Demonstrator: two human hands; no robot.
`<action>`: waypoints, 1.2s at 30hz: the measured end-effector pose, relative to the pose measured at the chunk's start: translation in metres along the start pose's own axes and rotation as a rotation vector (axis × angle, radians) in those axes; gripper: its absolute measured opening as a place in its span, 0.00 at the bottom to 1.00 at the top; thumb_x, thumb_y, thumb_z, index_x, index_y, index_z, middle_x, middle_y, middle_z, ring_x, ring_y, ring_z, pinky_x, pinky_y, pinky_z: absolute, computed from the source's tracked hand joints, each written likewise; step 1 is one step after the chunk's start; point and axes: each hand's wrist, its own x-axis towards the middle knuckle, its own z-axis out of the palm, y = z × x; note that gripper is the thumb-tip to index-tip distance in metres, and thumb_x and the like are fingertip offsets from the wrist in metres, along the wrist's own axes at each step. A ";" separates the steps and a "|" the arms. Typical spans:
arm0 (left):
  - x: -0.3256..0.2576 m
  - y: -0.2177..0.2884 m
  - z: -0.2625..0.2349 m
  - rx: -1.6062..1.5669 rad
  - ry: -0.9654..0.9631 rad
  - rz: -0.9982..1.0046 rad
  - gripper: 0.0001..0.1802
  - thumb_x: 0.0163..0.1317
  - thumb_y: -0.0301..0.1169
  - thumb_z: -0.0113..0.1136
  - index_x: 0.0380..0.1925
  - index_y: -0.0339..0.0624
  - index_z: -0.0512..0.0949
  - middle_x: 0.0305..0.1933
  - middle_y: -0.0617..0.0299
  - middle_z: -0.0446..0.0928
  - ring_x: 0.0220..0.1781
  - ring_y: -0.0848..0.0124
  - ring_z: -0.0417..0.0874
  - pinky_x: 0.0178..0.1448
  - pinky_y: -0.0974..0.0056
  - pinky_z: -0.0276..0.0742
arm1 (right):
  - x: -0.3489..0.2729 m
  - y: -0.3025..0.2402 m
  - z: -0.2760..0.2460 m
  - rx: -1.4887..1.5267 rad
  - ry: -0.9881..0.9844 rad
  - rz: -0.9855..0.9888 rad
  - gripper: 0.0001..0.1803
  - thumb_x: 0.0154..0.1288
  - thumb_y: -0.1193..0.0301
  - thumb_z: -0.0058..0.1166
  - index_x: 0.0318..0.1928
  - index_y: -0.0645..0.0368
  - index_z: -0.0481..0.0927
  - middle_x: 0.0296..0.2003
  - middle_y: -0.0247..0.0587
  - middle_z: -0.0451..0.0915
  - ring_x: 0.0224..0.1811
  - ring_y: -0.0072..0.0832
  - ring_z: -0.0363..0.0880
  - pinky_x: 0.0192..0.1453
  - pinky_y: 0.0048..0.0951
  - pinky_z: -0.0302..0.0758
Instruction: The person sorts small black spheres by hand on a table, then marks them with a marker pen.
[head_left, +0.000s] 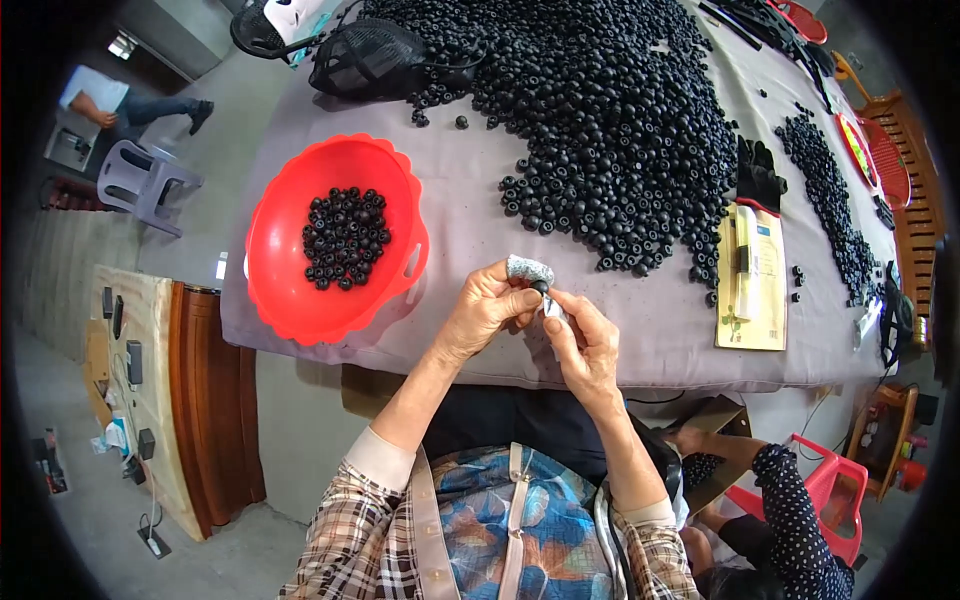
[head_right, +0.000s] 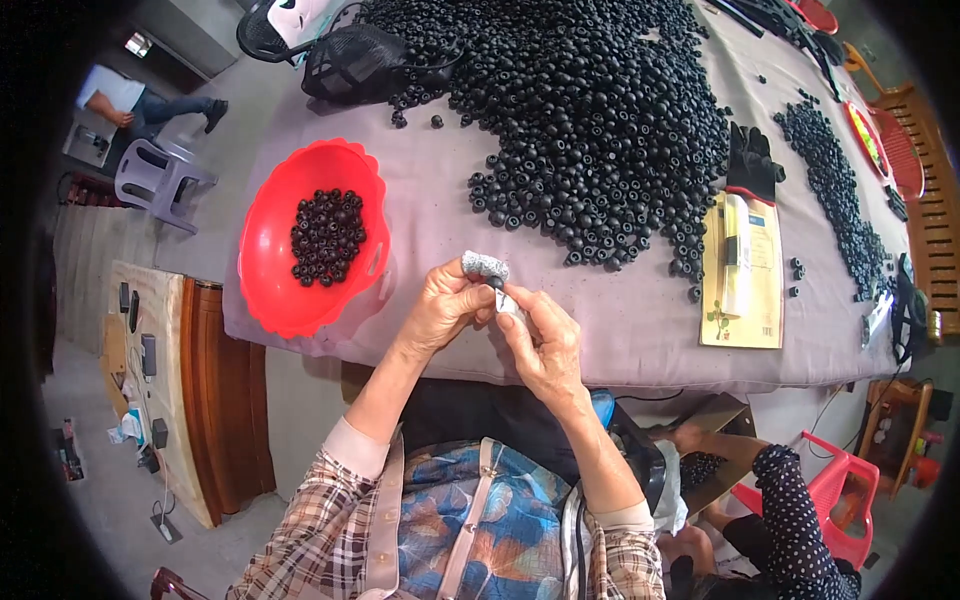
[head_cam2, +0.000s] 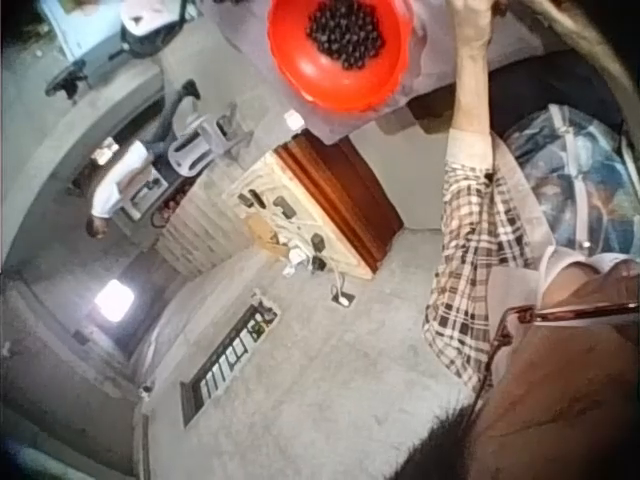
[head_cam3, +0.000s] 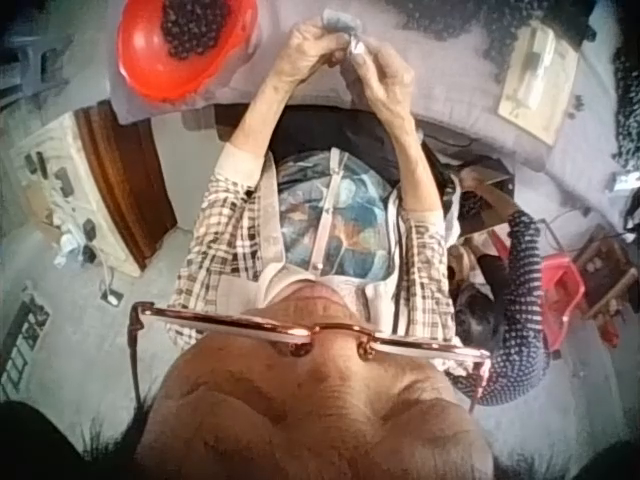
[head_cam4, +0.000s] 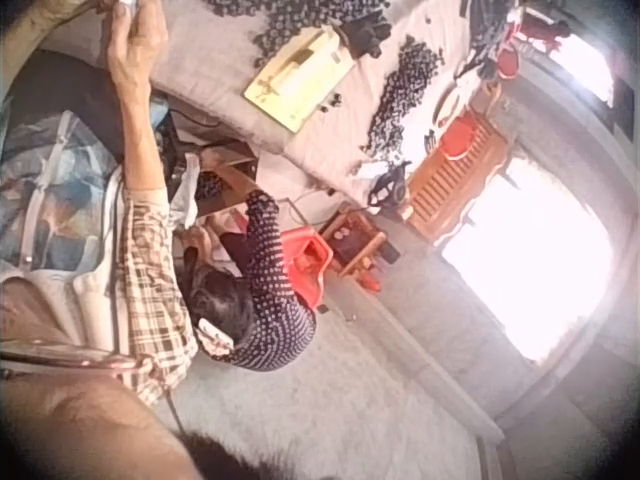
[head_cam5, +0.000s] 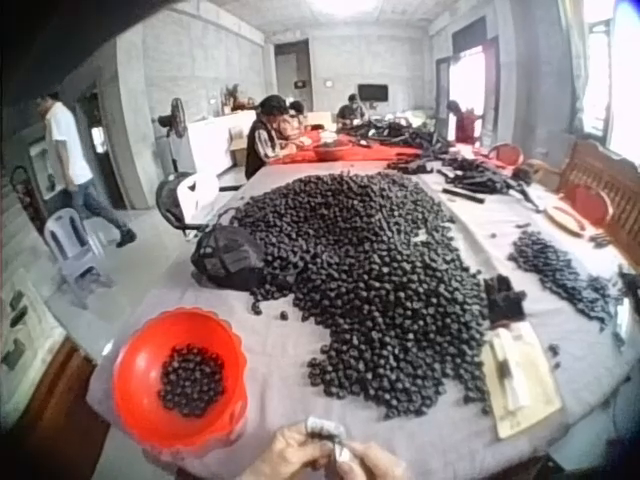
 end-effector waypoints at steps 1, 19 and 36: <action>-0.001 0.000 0.000 -0.001 0.004 -0.009 0.07 0.59 0.26 0.58 0.38 0.43 0.77 0.22 0.70 0.72 0.20 0.83 0.69 0.21 0.77 0.62 | 0.001 -0.005 -0.001 -0.043 -0.003 -0.023 0.15 0.59 0.73 0.55 0.46 0.64 0.76 0.28 0.40 0.75 0.25 0.24 0.72 0.30 0.24 0.69; -0.001 0.000 0.001 -0.052 -0.025 -0.032 0.06 0.61 0.27 0.57 0.39 0.42 0.76 0.24 0.70 0.72 0.24 0.82 0.71 0.24 0.76 0.65 | 0.003 -0.005 0.001 -0.067 0.044 -0.095 0.12 0.59 0.76 0.54 0.44 0.64 0.77 0.25 0.39 0.74 0.20 0.22 0.72 0.24 0.23 0.68; -0.004 0.001 0.006 0.090 0.062 -0.016 0.06 0.62 0.28 0.55 0.38 0.42 0.77 0.21 0.72 0.71 0.22 0.84 0.67 0.25 0.77 0.63 | 0.007 -0.008 0.001 -0.017 0.016 -0.018 0.09 0.59 0.76 0.54 0.41 0.63 0.77 0.22 0.37 0.73 0.17 0.21 0.72 0.21 0.22 0.67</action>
